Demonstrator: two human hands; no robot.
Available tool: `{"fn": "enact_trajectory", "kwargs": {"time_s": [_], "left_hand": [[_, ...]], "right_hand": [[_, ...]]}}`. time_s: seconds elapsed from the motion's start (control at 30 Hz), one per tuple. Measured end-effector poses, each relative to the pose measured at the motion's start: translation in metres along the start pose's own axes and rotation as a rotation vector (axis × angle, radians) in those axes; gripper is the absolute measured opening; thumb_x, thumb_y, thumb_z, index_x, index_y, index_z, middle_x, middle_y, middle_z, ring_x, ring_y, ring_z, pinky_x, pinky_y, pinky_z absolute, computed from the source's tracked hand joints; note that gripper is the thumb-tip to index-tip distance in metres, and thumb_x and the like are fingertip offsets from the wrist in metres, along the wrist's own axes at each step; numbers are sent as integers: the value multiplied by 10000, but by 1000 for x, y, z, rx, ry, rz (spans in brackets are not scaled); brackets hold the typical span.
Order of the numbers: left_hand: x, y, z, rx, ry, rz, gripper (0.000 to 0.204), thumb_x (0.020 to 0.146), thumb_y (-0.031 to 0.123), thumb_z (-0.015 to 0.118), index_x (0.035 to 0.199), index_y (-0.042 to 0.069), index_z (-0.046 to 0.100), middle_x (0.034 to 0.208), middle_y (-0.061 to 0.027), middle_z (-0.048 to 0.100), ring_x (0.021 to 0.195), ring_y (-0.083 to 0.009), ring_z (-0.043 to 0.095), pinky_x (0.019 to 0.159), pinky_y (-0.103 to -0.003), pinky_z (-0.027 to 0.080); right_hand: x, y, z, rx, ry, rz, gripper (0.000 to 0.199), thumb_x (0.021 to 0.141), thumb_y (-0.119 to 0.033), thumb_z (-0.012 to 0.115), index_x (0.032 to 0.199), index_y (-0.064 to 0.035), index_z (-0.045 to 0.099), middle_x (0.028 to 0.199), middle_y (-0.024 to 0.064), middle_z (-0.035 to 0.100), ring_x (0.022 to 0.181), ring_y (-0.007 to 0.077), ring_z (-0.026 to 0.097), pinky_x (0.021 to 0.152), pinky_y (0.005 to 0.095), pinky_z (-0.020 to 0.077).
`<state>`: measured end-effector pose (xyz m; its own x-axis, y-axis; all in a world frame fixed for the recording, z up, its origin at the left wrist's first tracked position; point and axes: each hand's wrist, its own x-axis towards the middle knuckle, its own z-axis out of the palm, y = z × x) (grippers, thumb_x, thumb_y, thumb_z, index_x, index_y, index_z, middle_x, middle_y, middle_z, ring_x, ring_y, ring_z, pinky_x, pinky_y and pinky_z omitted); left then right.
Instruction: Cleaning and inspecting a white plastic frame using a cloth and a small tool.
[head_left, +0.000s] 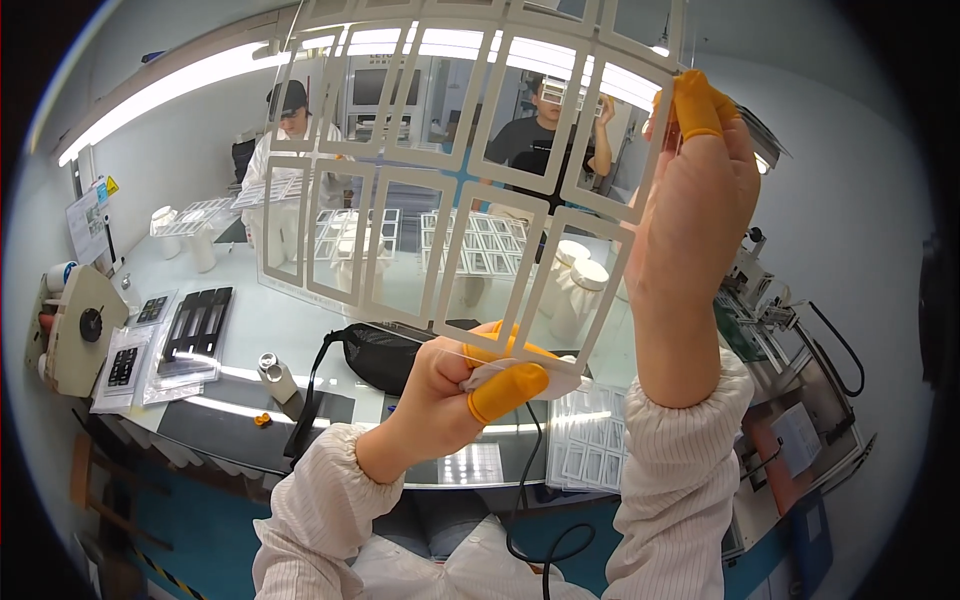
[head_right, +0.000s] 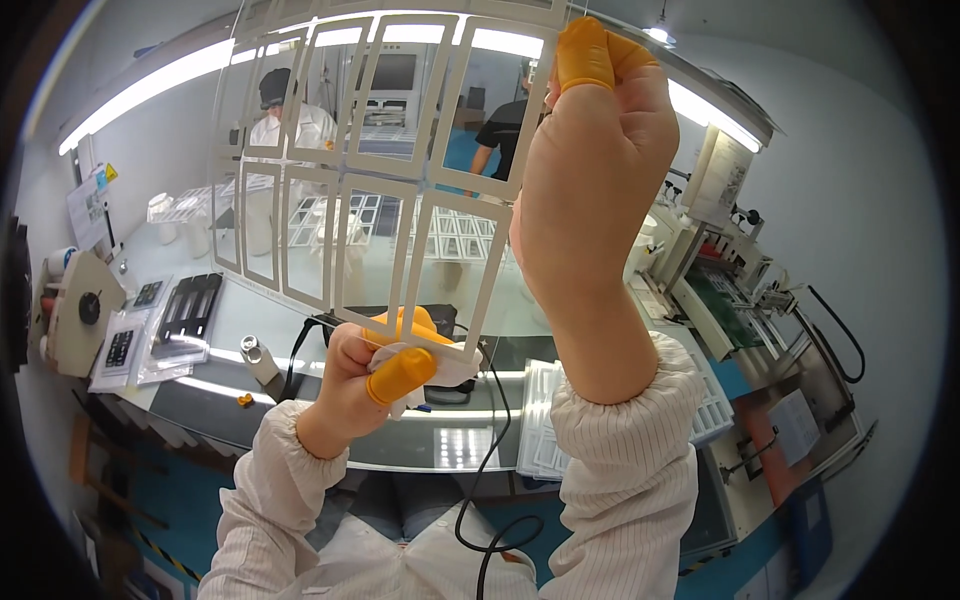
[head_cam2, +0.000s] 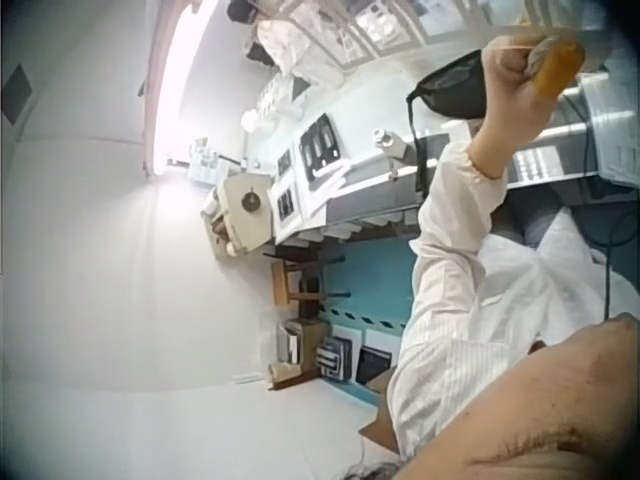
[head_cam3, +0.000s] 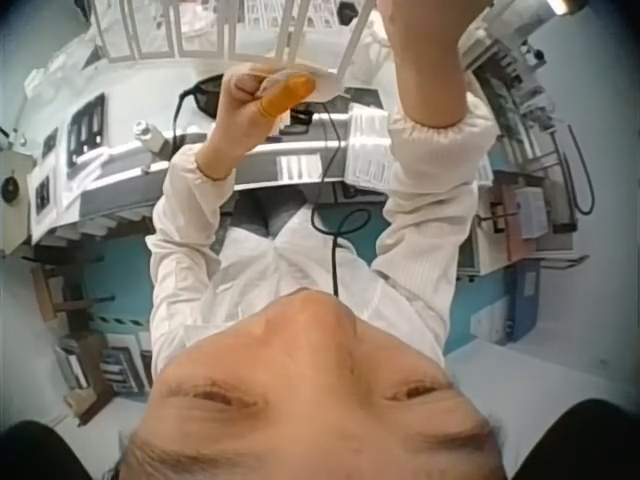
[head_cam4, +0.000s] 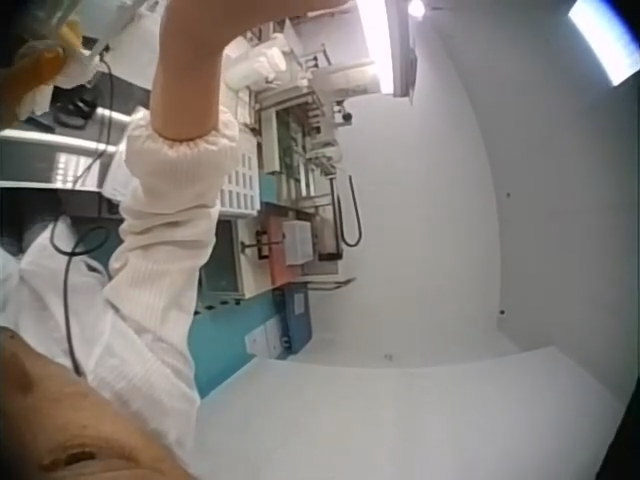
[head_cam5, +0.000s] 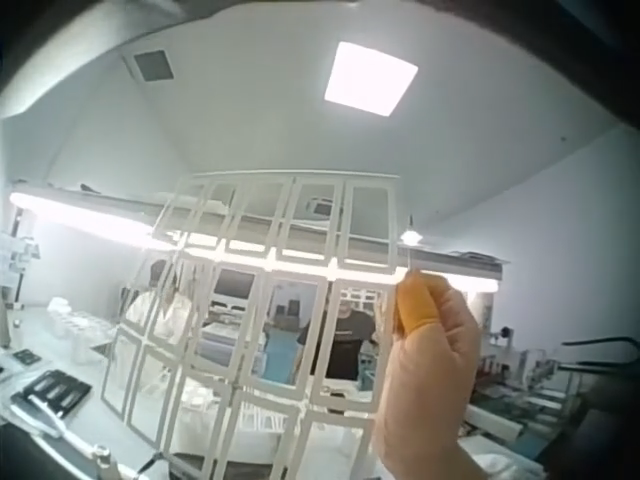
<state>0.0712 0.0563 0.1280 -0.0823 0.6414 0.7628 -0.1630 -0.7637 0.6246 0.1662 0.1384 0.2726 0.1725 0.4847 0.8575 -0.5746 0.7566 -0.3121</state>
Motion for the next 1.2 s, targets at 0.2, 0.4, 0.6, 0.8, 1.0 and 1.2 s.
{"fn": "enact_trajectory", "kwargs": {"time_s": [0.2,0.4,0.6,0.8,1.0,1.2], "left_hand": [[-5,8,5,72,43,-103,164,725,144,673,774,-1,617,788,-40,590,647,-71,519,551,-178,390],[-5,4,0,-60,131,-137,295,706,96,669,961,-12,569,926,-66,557,711,-94,550,665,-184,449],[-3,1,2,-234,151,-76,202,717,76,667,894,1,608,816,-25,582,684,-71,539,605,-166,420],[-7,-1,3,-92,174,-7,149,715,89,672,835,13,626,761,-21,585,629,-65,527,546,-157,393],[-12,4,3,16,191,-59,184,700,126,692,826,10,623,769,-32,594,663,-72,551,588,-155,422],[-14,4,5,16,99,-141,252,698,138,694,883,-9,606,826,-50,611,703,-84,569,632,-161,438]], "right_hand": [[2,4,-13,-78,-26,-29,219,819,-129,490,983,9,532,822,48,536,791,119,519,783,218,414],[2,10,-15,-76,-21,-7,253,823,-160,492,1019,-1,506,826,68,543,782,138,537,791,227,416],[-1,11,-12,-88,-41,18,261,823,-161,484,1032,-4,495,831,74,545,765,133,541,778,225,427],[6,13,-24,-201,-11,-4,250,823,-140,473,1027,5,495,828,79,540,767,132,536,764,219,426],[-2,6,-15,-57,-68,-26,207,825,-137,489,974,4,523,809,56,530,757,118,516,762,211,415],[-3,2,-9,20,-22,-48,184,737,-46,432,883,-1,534,681,18,495,574,51,437,572,163,374]]}}
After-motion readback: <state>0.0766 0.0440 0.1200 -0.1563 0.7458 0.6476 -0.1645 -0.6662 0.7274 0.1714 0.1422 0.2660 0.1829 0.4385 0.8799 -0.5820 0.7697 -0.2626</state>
